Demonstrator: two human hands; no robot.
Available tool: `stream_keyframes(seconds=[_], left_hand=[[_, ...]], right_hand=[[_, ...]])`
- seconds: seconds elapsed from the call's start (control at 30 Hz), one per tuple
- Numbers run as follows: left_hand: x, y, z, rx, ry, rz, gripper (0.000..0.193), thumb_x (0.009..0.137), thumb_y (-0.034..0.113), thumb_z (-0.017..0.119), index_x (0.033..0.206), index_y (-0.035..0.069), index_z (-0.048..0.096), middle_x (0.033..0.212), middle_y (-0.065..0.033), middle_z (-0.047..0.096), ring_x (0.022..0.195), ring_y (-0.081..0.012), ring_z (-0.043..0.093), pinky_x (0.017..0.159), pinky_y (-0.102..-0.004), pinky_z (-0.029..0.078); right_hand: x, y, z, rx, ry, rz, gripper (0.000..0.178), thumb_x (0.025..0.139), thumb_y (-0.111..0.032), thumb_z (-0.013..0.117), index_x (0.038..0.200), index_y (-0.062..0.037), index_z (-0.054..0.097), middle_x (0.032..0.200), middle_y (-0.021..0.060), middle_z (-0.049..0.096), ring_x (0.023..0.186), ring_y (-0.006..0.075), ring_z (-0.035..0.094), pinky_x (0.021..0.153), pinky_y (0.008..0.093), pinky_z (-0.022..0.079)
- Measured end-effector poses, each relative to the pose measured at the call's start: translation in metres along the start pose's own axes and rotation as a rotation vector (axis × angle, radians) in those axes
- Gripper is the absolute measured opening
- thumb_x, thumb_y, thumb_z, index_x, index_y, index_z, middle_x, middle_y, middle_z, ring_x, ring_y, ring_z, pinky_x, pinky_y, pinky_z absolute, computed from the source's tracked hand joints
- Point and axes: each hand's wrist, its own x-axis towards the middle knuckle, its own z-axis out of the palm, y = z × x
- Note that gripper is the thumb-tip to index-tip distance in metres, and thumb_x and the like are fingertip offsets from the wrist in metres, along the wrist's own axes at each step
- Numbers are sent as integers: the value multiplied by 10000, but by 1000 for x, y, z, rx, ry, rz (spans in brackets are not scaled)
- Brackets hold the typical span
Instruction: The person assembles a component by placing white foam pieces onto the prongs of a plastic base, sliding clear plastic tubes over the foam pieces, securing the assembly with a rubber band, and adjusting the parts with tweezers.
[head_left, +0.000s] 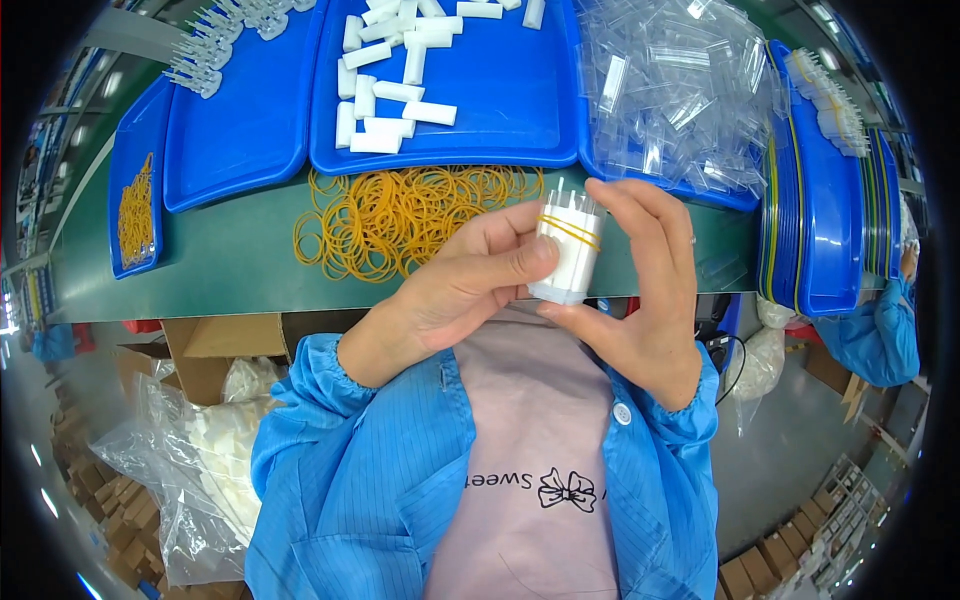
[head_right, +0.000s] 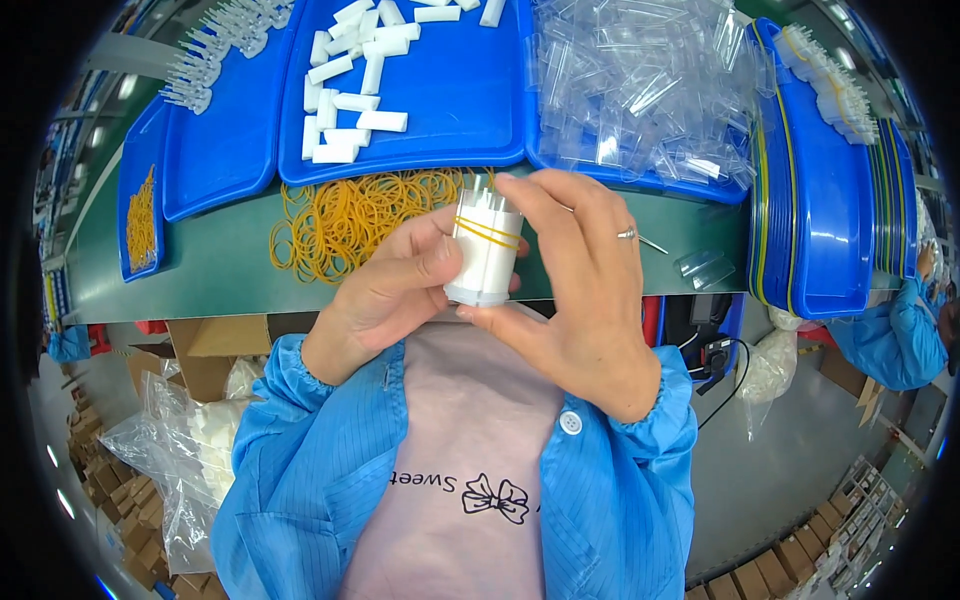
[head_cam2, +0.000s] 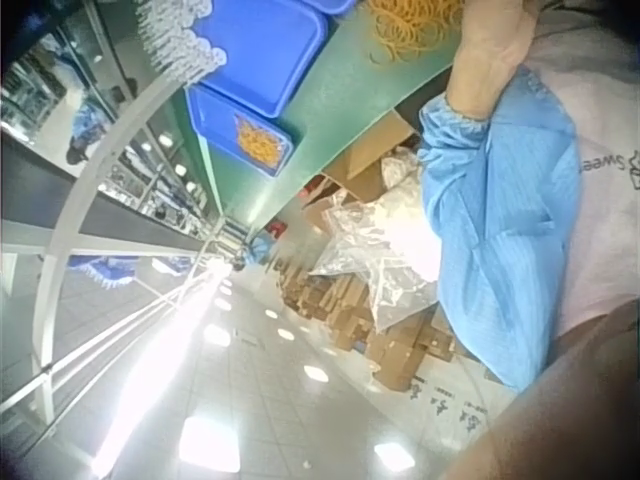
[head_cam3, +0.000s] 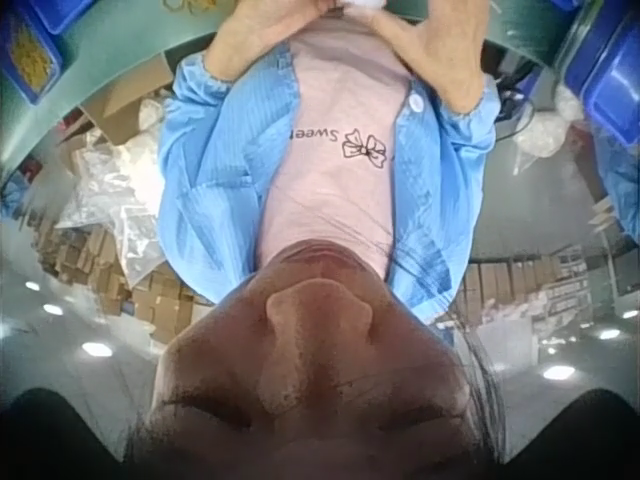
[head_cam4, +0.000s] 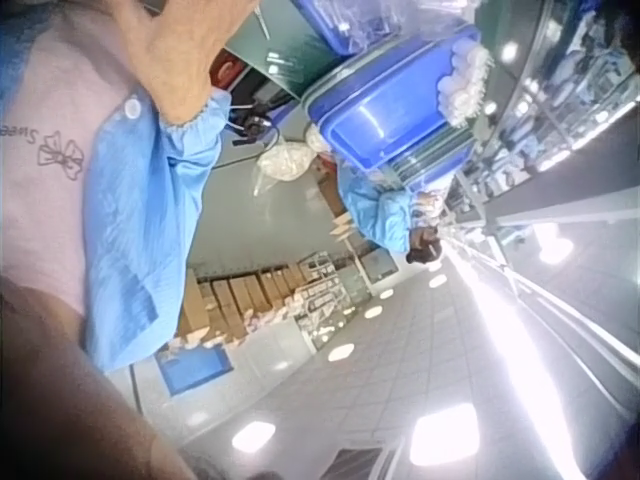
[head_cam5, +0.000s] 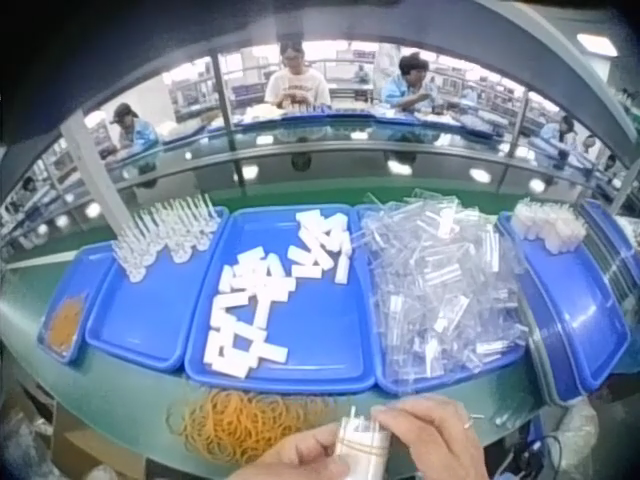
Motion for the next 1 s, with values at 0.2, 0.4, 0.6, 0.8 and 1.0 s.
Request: stream_keyframes(seconds=[0.2, 0.4, 0.6, 0.8, 1.0], left_hand=[[3, -12, -1, 76, 12, 146, 523, 855, 301, 620, 1255, 24, 428, 1109, -66, 569, 1016, -129, 551, 843, -270, 464], [2, 1, 5, -250, -84, -34, 601, 821, 330, 646, 1272, 19, 399, 1144, -80, 553, 1051, -153, 550, 886, -307, 459], [4, -7, -4, 33, -5, -1, 752, 759, 403, 700, 1299, 9, 356, 1165, -91, 529, 1075, -174, 534, 903, -309, 443], [3, -1, 4, -188, -34, -51, 718, 772, 390, 690, 1291, 12, 368, 1133, -85, 540, 1062, -175, 539, 900, -305, 446], [5, -6, -1, -91, -63, 5, 611, 842, 389, 603, 1278, 21, 384, 1148, -88, 536, 1037, -164, 547, 874, -307, 462]], right_hand=[[-4, 5, 0, -188, -28, -64, 803, 443, -233, 848, 1165, -55, 546, 1094, 118, 476, 998, 261, 486, 813, 358, 427], [-4, 9, 2, 36, 14, -46, 756, 472, -244, 840, 1147, -59, 551, 1075, 113, 480, 984, 261, 476, 809, 367, 412], [0, 1, -2, -61, -7, -53, 739, 483, -241, 837, 1141, -54, 557, 1077, 114, 481, 973, 262, 483, 802, 363, 413], [-2, 5, -4, -94, -23, -93, 750, 490, -250, 847, 1147, -39, 554, 1092, 123, 472, 973, 252, 506, 792, 343, 440], [3, -2, 1, 19, 53, -58, 696, 489, -184, 826, 1119, -43, 566, 1049, 116, 500, 944, 268, 484, 777, 361, 415]])
